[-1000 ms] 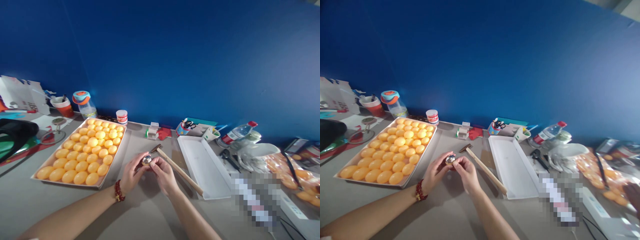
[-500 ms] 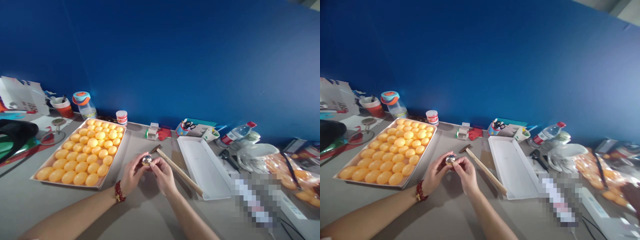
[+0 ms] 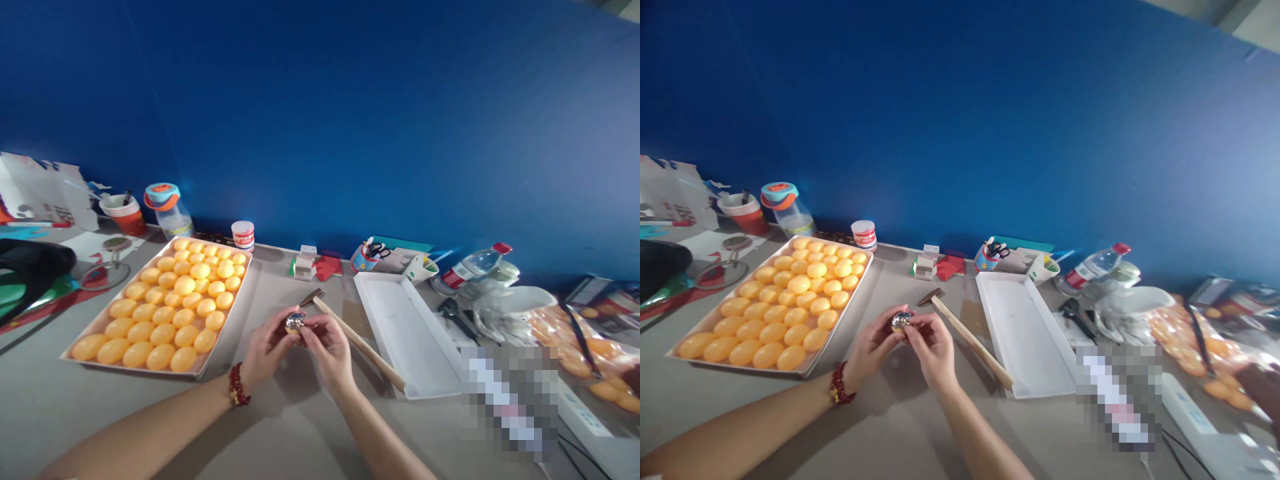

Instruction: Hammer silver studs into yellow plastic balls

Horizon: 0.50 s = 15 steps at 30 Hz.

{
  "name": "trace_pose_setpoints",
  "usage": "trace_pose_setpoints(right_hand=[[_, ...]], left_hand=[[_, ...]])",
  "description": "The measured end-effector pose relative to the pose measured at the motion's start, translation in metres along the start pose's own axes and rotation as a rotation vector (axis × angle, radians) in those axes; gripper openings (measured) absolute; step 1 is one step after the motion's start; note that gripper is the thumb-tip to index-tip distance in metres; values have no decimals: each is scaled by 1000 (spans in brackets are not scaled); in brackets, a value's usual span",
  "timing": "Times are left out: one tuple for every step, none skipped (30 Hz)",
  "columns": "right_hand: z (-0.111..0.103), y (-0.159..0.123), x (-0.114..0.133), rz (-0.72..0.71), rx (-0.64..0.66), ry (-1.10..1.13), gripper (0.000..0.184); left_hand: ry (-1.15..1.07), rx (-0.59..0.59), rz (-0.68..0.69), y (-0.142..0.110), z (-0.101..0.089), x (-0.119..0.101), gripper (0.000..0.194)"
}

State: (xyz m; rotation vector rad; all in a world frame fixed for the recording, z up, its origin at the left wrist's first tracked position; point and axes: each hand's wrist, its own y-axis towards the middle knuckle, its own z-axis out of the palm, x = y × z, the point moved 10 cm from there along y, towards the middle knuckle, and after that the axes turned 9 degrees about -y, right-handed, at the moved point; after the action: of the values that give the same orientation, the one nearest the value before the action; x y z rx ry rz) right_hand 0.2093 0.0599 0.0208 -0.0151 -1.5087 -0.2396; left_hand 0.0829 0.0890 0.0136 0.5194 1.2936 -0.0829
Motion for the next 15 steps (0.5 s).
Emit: trace_pose_setpoints(right_hand=[[0, 0, 0, 1, -4, -18, 16], [0, 0, 0, 3, -5, -29, 16], [0, 0, 0, 5, -5, -33, 16], [0, 0, 1, 6, -5, -33, 16], [0, -1, 1, 8, -5, -29, 16], [0, -1, 1, 9, -7, -20, 17], [0, -1, 1, 9, -7, -8, 17], [0, -1, 1, 8, -5, 7, 17], [1, -1, 1, 6, 0, 28, 17], [1, 0, 1, 5, 7, 54, 16], [1, 0, 1, 3, 13, 80, 16], [1, 0, 0, 3, 17, 102, 15], [1, 1, -1, 3, 16, 120, 15], [0, 1, -2, 6, 14, 134, 15], [0, 2, -3, 10, 13, 142, 15]], left_hand=[[14, 4, 1, 0, 0, 0, 41], [27, 7, 3, -1, -1, 1, 42], [36, 9, 2, -1, -1, 1, 42], [39, 12, -3, -1, -1, 2, 42], [36, 16, -8, 0, -1, 2, 42], [24, 18, -13, 0, -1, 2, 42], [-1, 18, -21, 0, 0, 2, 42], [-43, 20, -33, 1, 1, 2, 42], [-98, 22, -47, 1, 3, 3, 42], [-166, 21, -65, 2, 5, 3, 41], [-233, 22, -78, 2, 7, 3, 41], [-290, 20, -91, 2, 8, 4, 40], [-329, 17, -101, 1, 9, 4, 40], [-358, 15, -109, 1, 10, 4, 41], [-378, 16, -117, 0, 10, 5, 42]])
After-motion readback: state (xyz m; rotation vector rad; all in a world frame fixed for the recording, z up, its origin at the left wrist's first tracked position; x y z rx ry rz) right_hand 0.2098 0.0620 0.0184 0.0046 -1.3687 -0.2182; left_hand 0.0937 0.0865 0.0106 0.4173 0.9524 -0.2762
